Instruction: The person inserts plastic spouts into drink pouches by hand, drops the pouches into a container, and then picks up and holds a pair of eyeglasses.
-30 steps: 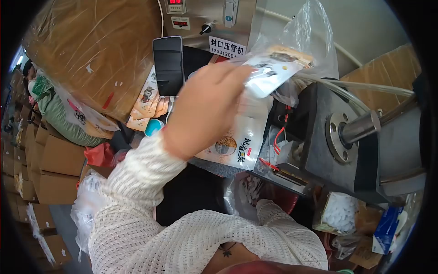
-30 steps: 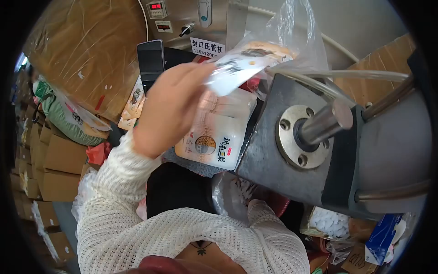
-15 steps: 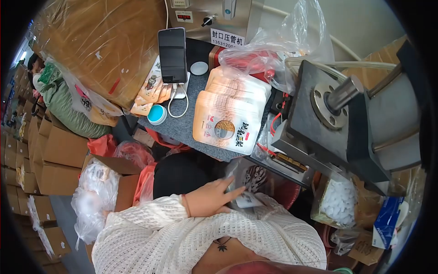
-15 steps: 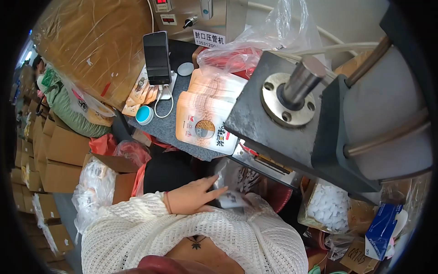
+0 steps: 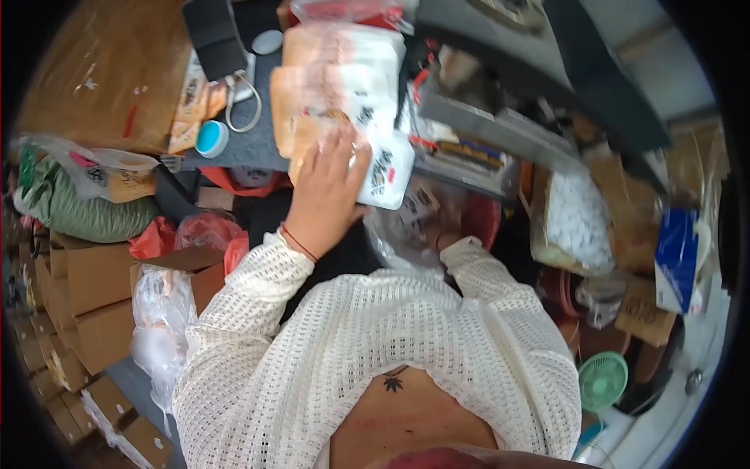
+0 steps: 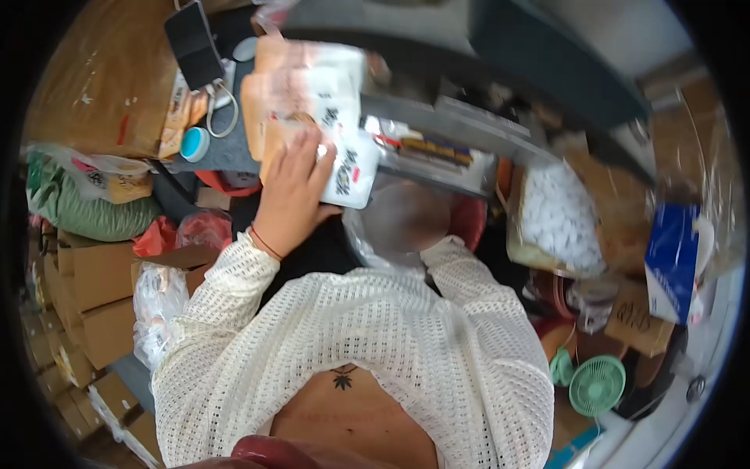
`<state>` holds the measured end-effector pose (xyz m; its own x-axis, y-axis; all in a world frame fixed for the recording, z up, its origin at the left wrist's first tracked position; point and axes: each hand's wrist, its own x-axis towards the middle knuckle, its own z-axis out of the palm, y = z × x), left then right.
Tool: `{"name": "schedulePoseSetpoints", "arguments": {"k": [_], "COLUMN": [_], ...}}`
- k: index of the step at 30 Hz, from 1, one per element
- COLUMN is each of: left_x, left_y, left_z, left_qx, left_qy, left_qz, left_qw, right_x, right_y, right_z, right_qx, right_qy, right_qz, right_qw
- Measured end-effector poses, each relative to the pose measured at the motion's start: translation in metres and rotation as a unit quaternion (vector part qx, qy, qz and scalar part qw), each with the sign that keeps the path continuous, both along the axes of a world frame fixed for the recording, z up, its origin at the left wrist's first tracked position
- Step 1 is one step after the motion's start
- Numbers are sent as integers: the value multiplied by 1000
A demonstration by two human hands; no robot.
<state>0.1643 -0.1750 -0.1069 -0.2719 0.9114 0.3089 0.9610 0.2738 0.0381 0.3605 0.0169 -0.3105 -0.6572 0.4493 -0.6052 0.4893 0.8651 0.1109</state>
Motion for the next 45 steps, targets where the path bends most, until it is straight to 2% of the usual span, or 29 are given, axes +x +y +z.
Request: {"name": "schedulePoseSetpoints", "arguments": {"k": [2, 5, 6, 7, 8, 11, 12, 15, 18, 19, 21, 23, 24, 25, 26, 27, 28, 29, 31, 33, 34, 36, 38, 40, 42, 44, 45], "left_x": [-4, -10, -16, -21, -26, -29, -27, 1, 13, 14, 18, 25, 30, 37, 44, 50, 55, 63, 77, 93, 97, 96, 97, 99, 103, 109, 110], "left_y": [1, 0, 3, 8, 14, 33, 38, 22, 4, -1, -4, -5, -2, 1, 3, 6, 8, 9, 13, 15, 16, 17, 18, 20, 24, 26, 26], "left_z": [-16, -8, -7, -6, -5, -10, -10, -17, -28, -34, -30, -19, -5, -2, 0, 0, -1, 2, 4, 6, 7, 7, 4, 0, -1, 1, 5], "left_qx": [25, 88, 103, 90, 112, 153, 167, 139, 96, 81, 175, 235, 223, 223, 217, 204, 175, 140, 128, 136, 141, 112, 93, 74, 46, 10, -14], "left_qy": [68, 14, 7, -55, -27, 45, 69, 85, 62, 51, -45, -183, -254, -409, -552, -680, -652, -643, -687, -730, -749, -726, -716, -719, -743, -786, -817], "left_qz": [3, -41, -57, -49, -23, 39, 57, 63, 5, -16, -24, 2, 20, -2, -23, -42, -80, -78, -72, -54, -45, -80, -99, -112, -108, -80, -82], "left_qw": [997, 995, 993, 993, 993, 986, 982, 985, 993, 995, 983, 954, 941, 885, 805, 703, 733, 749, 712, 668, 646, 674, 685, 682, 658, 613, 571], "right_x": [6, 36, 47, 60, 72, 84, 86, 101, 124, 125, 117, 106, 100, 94, 87, 81, 79, 75, 68, 59, 65, 71, 69, 66, 64, 66, 69], "right_y": [6, 24, 31, 33, 32, 19, 23, 21, 17, 12, 3, -7, -12, -14, -14, -15, -21, -21, -22, -15, -21, -30, -29, -21, -14, -8, -4], "right_z": [18, 10, 9, 9, 8, 41, 44, 65, 93, 110, 152, 183, 197, 210, 222, 234, 250, 257, 273, 278, 289, 312, 309, 282, 268, 269, 274], "right_qx": [10, -17, -1, 13, 29, 34, 28, 17, 12, -56, -189, -193, -194, -197, -199, -200, -265, -280, -309, -250, -294, -341, -379, -399, -318, -247, -207], "right_qy": [-10, 22, 76, 128, 179, 188, 120, 143, 283, 335, 431, 506, 543, 570, 597, 623, 619, 636, 670, 707, 642, 618, 623, 668, 673, 645, 626], "right_qz": [-10, -98, -100, -101, -100, -145, -127, -155, -55, -73, -106, -89, -82, -52, -22, 9, -62, -68, -78, -9, -105, -174, -209, -218, -116, -44, -15], "right_qw": [1000, 995, 992, 987, 978, 971, 984, 977, 958, 938, 876, 836, 813, 796, 777, 756, 737, 715, 671, 662, 700, 687, 652, 590, 658, 722, 752]}}
